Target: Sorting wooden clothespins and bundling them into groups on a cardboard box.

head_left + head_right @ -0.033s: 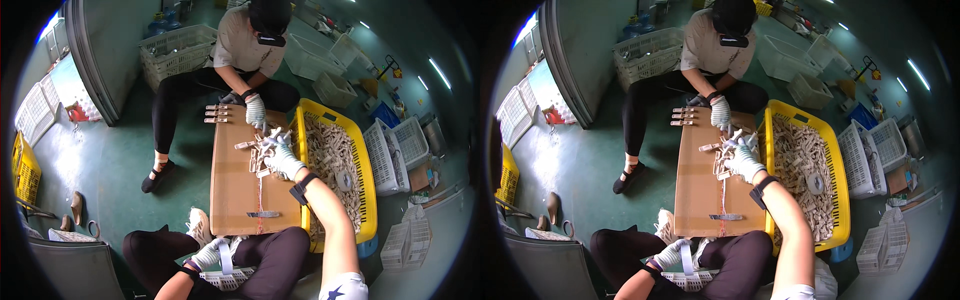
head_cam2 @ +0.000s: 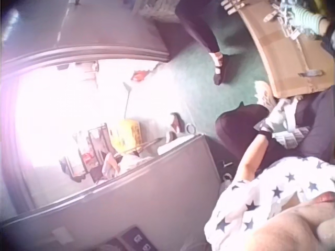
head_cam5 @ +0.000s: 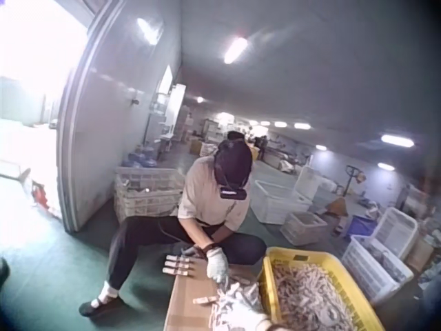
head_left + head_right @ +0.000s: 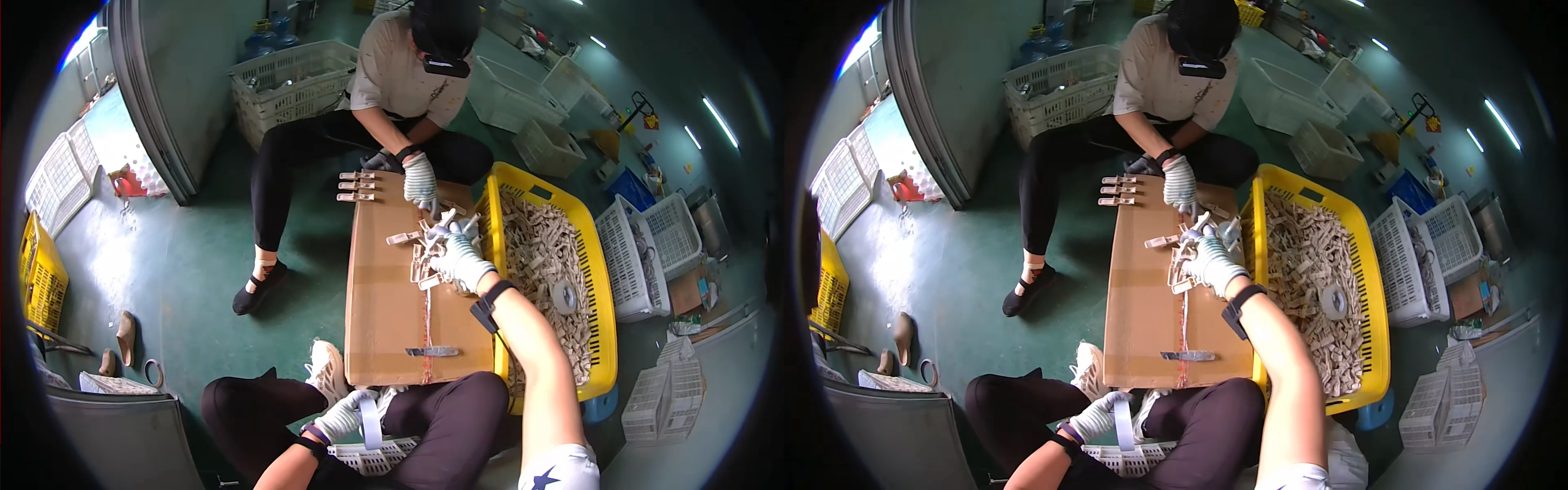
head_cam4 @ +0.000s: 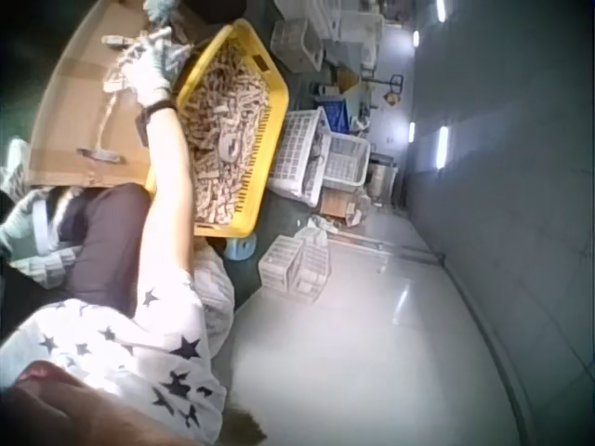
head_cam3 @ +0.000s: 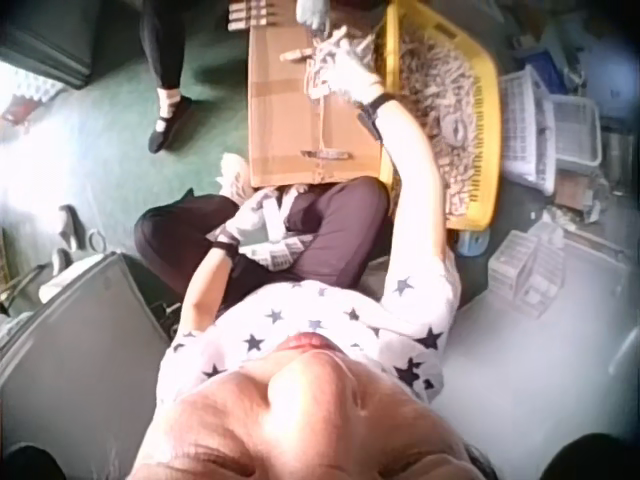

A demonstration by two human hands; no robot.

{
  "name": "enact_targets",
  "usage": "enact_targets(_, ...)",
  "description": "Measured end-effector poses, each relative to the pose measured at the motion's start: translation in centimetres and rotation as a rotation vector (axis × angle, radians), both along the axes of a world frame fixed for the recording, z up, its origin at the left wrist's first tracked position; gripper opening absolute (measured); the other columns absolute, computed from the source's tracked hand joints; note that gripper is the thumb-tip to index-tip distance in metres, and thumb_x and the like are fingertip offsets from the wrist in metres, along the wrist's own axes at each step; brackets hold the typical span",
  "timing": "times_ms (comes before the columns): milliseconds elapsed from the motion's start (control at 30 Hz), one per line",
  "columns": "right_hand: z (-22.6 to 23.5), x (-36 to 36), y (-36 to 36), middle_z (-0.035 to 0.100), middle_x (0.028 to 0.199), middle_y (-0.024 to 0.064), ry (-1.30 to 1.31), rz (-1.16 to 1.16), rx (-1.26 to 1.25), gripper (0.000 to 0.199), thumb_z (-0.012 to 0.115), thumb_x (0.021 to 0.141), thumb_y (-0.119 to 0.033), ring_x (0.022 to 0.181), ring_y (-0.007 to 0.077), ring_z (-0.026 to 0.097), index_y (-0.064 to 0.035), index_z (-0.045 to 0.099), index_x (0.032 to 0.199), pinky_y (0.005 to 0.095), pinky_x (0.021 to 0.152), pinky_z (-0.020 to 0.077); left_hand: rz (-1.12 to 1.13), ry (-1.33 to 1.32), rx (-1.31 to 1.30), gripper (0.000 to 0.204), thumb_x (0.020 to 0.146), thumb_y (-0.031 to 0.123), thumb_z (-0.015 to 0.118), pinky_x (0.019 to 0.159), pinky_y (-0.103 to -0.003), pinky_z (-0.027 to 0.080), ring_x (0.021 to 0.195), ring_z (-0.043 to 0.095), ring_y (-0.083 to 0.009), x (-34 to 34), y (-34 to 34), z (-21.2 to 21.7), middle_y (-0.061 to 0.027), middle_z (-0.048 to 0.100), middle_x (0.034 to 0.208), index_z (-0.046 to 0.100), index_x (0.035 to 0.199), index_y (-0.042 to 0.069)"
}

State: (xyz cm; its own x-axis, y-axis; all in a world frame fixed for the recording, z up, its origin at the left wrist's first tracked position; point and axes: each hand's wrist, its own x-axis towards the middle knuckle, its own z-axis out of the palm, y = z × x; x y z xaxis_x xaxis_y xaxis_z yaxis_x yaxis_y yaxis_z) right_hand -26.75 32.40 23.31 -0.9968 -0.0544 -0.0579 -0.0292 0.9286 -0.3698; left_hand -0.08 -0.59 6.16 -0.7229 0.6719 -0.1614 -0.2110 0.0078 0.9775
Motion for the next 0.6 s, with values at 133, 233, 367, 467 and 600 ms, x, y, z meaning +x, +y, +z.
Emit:
enact_targets(133,-0.6,-2.1,-2.8,0.039,0.131,0.0131,-0.107,0.021,0.255,0.055,0.075,0.073,-0.015,0.119,0.0324,0.046,-0.0120,0.053,0.123,0.0397,0.101,0.0421,0.045,-0.028,0.032,0.040,0.087,-0.007,0.060,0.090,-0.028,0.046,0.099,0.056,-0.0122,0.6,-0.5,0.0,-0.0010,0.060,0.111,0.054,0.124,0.008)
enact_targets(233,-2.2,-4.0,-2.4,0.033,0.140,0.0136,-0.168,-0.160,-0.035,0.060,0.074,0.075,-0.016,0.124,0.0355,0.043,-0.0141,0.050,0.130,0.0417,0.104,0.0406,0.070,-0.128,0.052,0.036,0.088,-0.006,0.060,0.090,-0.029,0.046,0.102,0.055,-0.0121,0.9,-0.4,-0.5,-0.0015,0.060,0.113,0.056,0.121,0.008)
enact_targets(367,-2.7,-3.9,-2.1,0.019,0.152,0.0164,0.044,-0.182,0.215,0.070,0.074,0.076,-0.016,0.134,0.0391,0.033,-0.0182,0.043,0.139,0.0437,0.109,0.0349,0.071,-0.133,0.064,0.035,0.088,-0.005,0.061,0.090,-0.029,0.046,0.103,0.055,-0.0132,0.8,-0.1,-0.7,-0.0017,0.060,0.115,0.056,0.121,0.007)
enact_targets(467,-2.4,-3.7,-4.5,0.016,0.154,0.0150,0.107,-0.242,0.331,0.064,0.069,0.080,-0.023,0.132,0.0395,0.036,-0.0225,0.044,0.139,0.0554,0.105,0.0340,0.067,-0.129,-0.007,0.036,0.088,-0.005,0.060,0.091,-0.029,0.046,0.104,0.055,-0.0131,0.6,-0.4,-0.2,-0.0019,0.059,0.115,0.056,0.121,0.007)
enact_targets(600,-5.4,-4.4,-6.0,0.034,0.145,0.0110,0.361,-0.035,0.372,0.055,0.064,0.078,-0.037,0.130,0.0379,0.034,-0.0222,0.054,0.129,0.0615,0.105,0.0214,0.074,-0.163,-0.011,0.040,0.084,0.003,0.069,0.093,-0.032,0.047,0.106,0.058,-0.0189,0.5,-0.2,-0.6,-0.0095,0.062,0.115,0.055,0.121,0.007)
